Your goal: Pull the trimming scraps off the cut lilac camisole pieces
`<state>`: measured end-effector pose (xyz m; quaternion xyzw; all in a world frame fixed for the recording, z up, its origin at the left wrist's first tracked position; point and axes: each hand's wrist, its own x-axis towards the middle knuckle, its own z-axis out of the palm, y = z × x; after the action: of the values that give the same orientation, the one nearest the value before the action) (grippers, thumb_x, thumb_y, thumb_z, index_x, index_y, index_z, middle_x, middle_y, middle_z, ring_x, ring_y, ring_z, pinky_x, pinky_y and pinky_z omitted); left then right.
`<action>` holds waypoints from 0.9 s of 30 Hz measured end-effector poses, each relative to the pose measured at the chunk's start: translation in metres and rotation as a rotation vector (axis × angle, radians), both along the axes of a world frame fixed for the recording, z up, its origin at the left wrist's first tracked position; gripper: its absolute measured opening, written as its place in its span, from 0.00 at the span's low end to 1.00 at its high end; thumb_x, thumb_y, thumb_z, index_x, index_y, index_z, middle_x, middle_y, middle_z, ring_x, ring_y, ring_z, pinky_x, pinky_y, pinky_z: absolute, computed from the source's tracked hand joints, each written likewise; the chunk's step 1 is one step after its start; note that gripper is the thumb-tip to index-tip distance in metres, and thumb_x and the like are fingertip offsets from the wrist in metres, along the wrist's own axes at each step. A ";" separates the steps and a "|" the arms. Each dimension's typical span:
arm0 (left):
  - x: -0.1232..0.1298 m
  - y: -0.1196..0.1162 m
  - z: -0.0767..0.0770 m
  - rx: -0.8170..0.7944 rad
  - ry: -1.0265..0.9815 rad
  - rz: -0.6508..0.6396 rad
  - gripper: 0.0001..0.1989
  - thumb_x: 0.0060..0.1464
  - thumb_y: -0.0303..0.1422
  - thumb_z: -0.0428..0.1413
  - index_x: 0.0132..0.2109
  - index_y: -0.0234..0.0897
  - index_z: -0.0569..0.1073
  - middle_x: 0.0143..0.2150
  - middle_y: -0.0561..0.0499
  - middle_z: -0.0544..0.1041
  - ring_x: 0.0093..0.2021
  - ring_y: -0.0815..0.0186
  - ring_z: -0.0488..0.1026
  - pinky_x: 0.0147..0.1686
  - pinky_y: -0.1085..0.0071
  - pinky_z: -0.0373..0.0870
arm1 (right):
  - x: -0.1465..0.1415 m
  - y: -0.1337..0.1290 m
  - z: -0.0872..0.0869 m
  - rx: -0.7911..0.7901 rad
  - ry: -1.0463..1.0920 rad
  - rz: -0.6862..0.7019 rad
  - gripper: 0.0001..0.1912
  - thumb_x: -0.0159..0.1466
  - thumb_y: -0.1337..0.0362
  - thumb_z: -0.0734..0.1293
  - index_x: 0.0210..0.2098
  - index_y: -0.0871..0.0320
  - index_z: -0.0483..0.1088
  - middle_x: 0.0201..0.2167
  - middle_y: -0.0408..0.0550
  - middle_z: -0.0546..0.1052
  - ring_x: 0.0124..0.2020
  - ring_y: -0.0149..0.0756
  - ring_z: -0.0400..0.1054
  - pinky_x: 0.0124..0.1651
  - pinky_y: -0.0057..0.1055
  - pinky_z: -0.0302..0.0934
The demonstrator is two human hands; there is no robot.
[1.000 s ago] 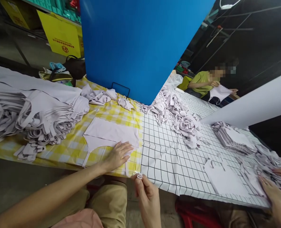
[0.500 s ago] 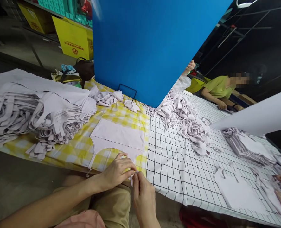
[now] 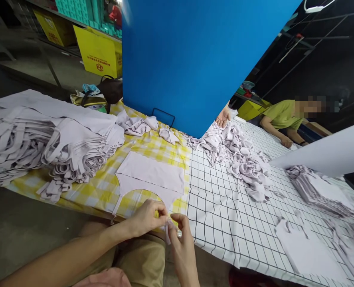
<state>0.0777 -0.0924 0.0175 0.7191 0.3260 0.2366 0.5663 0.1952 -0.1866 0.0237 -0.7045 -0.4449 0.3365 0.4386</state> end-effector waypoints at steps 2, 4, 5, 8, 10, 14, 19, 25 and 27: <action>0.004 0.001 -0.002 -0.039 0.029 0.022 0.05 0.42 0.27 0.53 0.22 0.31 0.72 0.20 0.54 0.70 0.23 0.71 0.65 0.24 0.77 0.56 | -0.001 0.003 -0.009 0.032 0.051 -0.025 0.17 0.58 0.52 0.63 0.42 0.55 0.61 0.29 0.43 0.69 0.30 0.33 0.65 0.32 0.28 0.61; 0.006 0.004 -0.004 -0.111 0.056 0.044 0.05 0.40 0.27 0.52 0.21 0.32 0.70 0.18 0.56 0.66 0.22 0.72 0.63 0.22 0.76 0.54 | -0.002 0.007 -0.017 0.052 -0.041 -0.013 0.16 0.60 0.54 0.61 0.44 0.55 0.59 0.24 0.40 0.66 0.23 0.31 0.62 0.26 0.26 0.59; 0.007 0.007 -0.003 -0.163 0.064 0.053 0.05 0.39 0.27 0.51 0.20 0.32 0.69 0.17 0.56 0.64 0.22 0.72 0.61 0.22 0.76 0.54 | -0.002 0.009 -0.020 0.060 -0.135 0.005 0.14 0.61 0.56 0.60 0.43 0.55 0.60 0.23 0.39 0.65 0.21 0.30 0.60 0.25 0.25 0.57; 0.006 0.017 -0.003 -0.330 0.072 0.039 0.06 0.39 0.28 0.49 0.19 0.33 0.66 0.14 0.58 0.60 0.18 0.73 0.56 0.19 0.76 0.50 | -0.001 0.015 -0.025 0.152 -0.447 0.081 0.08 0.64 0.61 0.57 0.39 0.55 0.63 0.27 0.43 0.67 0.22 0.29 0.62 0.25 0.25 0.58; 0.005 0.023 -0.004 -0.387 0.070 0.021 0.07 0.40 0.30 0.50 0.18 0.34 0.64 0.13 0.58 0.59 0.17 0.74 0.55 0.18 0.76 0.49 | 0.003 0.020 -0.025 0.238 -0.592 0.158 0.08 0.65 0.64 0.55 0.37 0.55 0.64 0.28 0.44 0.67 0.24 0.29 0.64 0.25 0.24 0.59; 0.002 0.032 -0.014 -0.405 0.046 0.057 0.05 0.41 0.29 0.50 0.22 0.33 0.67 0.15 0.58 0.61 0.17 0.74 0.57 0.18 0.77 0.52 | 0.015 0.039 -0.023 0.348 -0.780 0.184 0.10 0.66 0.63 0.53 0.35 0.54 0.64 0.28 0.44 0.67 0.23 0.29 0.65 0.24 0.23 0.59; -0.029 0.039 -0.005 -0.249 -0.082 0.211 0.08 0.43 0.27 0.49 0.34 0.34 0.69 0.21 0.58 0.63 0.20 0.74 0.61 0.21 0.78 0.57 | 0.037 0.072 -0.033 0.361 -0.924 0.081 0.13 0.66 0.58 0.51 0.32 0.54 0.63 0.27 0.46 0.67 0.22 0.32 0.64 0.20 0.25 0.56; -0.159 0.056 0.057 0.197 -0.081 0.688 0.11 0.52 0.37 0.50 0.41 0.38 0.69 0.31 0.52 0.70 0.32 0.67 0.68 0.34 0.73 0.65 | 0.055 0.099 -0.060 0.218 -0.870 0.295 0.16 0.58 0.49 0.59 0.31 0.53 0.69 0.33 0.51 0.72 0.35 0.45 0.67 0.32 0.37 0.62; -0.222 0.080 0.068 0.370 -0.051 1.059 0.12 0.50 0.39 0.50 0.40 0.38 0.70 0.34 0.51 0.71 0.35 0.65 0.69 0.37 0.72 0.65 | 0.045 0.112 -0.050 0.157 -0.656 0.228 0.21 0.56 0.45 0.60 0.40 0.53 0.69 0.40 0.53 0.73 0.43 0.49 0.66 0.39 0.41 0.62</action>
<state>-0.1439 -0.0123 0.0854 0.5388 0.5819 0.5589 0.2423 0.2400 -0.0743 -0.0259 -0.6850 -0.6624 0.1042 0.2848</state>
